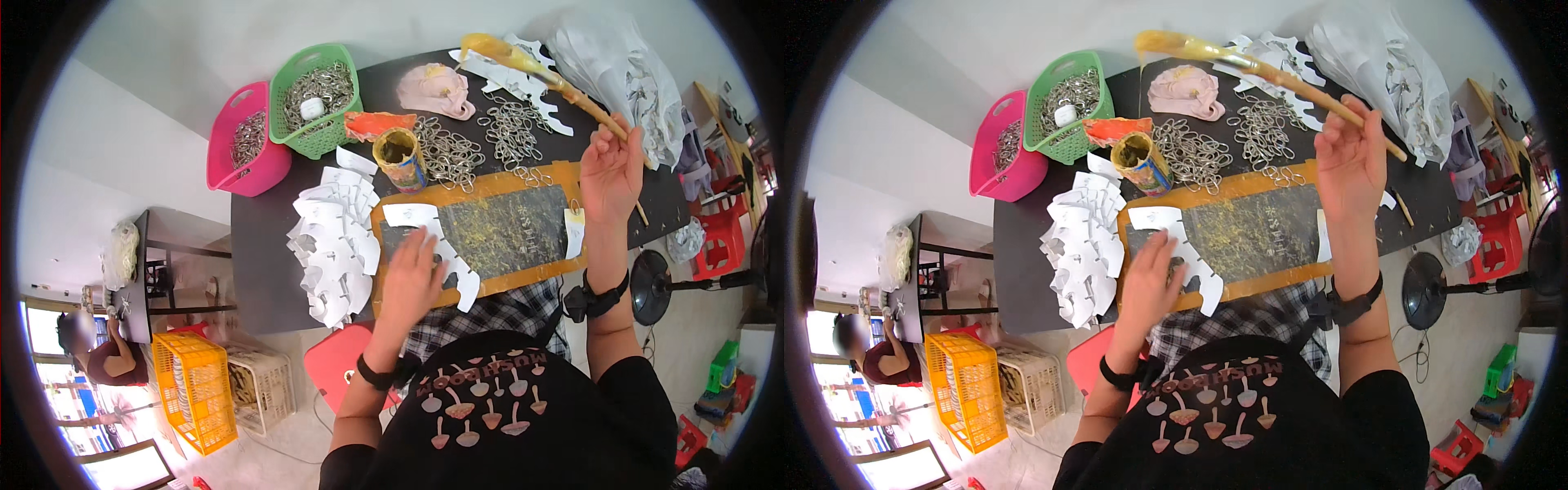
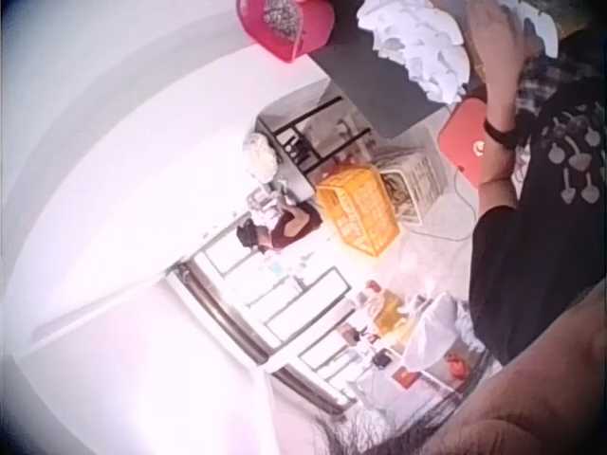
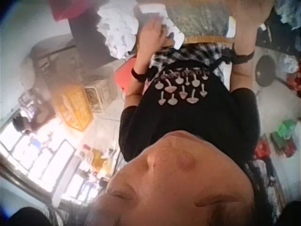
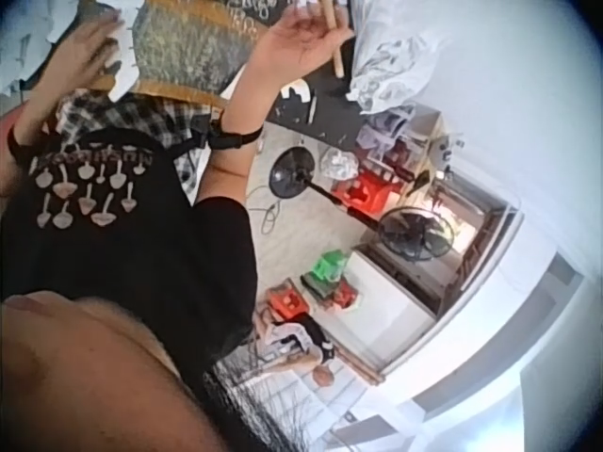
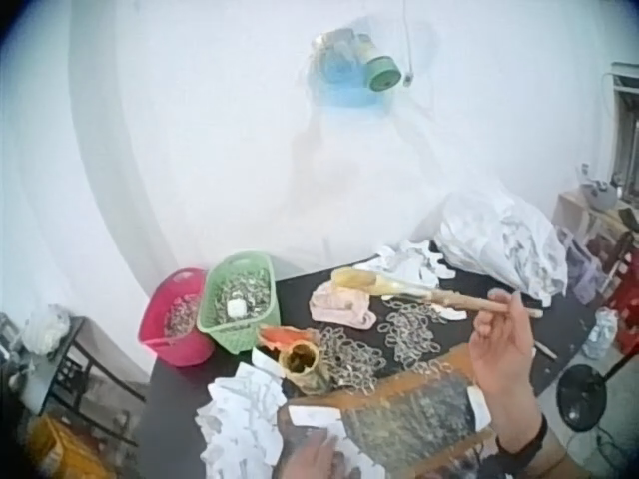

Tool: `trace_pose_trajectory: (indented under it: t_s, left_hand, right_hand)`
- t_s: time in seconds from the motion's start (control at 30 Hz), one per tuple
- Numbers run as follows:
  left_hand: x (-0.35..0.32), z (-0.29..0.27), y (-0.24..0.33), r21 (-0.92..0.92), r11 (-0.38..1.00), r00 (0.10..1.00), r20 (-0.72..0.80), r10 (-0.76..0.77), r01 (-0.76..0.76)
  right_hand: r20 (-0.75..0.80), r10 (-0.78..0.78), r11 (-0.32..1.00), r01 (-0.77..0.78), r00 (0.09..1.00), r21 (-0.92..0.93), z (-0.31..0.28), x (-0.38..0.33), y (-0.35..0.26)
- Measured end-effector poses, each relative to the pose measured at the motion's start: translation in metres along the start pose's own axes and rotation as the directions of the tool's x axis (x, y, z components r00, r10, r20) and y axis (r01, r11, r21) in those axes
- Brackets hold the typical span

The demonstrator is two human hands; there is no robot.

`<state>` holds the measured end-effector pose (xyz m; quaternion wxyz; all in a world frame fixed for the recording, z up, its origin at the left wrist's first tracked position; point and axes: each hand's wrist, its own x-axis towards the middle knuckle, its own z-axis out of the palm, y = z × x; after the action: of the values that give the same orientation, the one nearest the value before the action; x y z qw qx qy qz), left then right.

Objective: Applying glue to the edges and surfaces of white shoe components using a brush on a workbench.

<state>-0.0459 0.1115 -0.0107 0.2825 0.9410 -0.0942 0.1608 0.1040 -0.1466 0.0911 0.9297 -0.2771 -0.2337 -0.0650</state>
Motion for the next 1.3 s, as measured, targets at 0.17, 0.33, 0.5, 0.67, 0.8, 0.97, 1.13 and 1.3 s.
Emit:
trace_pose_trajectory:
  t_s: [0.17,0.33,0.5,0.67,0.8,0.97,1.13,1.3]
  left_hand:
    - [0.009,0.004,-0.024,0.148,0.988,0.999,0.023,-0.045,0.041]
    - [0.014,0.004,-0.024,0.125,0.991,0.998,0.030,-0.055,0.051]
    - [0.010,0.005,-0.026,0.075,0.991,0.994,0.012,-0.110,0.109]
    - [0.009,0.008,-0.027,0.142,0.988,0.998,-0.032,-0.053,0.057]
    - [0.008,0.009,-0.031,0.133,0.989,0.998,-0.025,-0.058,0.061]
    - [0.009,0.008,-0.031,0.115,0.992,0.998,-0.030,-0.049,0.052]
    - [0.007,0.007,-0.032,0.109,0.991,0.997,-0.014,-0.075,0.076]
    - [0.007,0.008,-0.032,0.099,0.992,0.997,-0.018,-0.071,0.073]
  right_hand:
    - [0.025,0.155,0.894,-0.129,0.988,-0.429,-0.019,-0.041,0.007]
    - [0.281,0.302,0.539,0.080,0.911,-0.839,-0.021,-0.059,0.030]
    - [0.389,0.465,0.470,0.150,0.796,-0.870,-0.004,-0.061,0.033]
    - [0.438,0.430,0.601,0.112,0.789,-0.791,0.000,-0.041,0.031]
    - [0.496,0.511,0.549,0.177,0.702,-0.817,0.005,-0.028,0.034]
    - [0.420,0.510,0.578,0.062,0.751,-0.814,0.000,-0.017,0.042]
    - [0.496,0.674,0.652,-0.125,0.547,-0.748,-0.002,-0.009,0.034]
    - [0.400,0.580,0.571,-0.004,0.710,-0.821,0.002,-0.014,0.045]
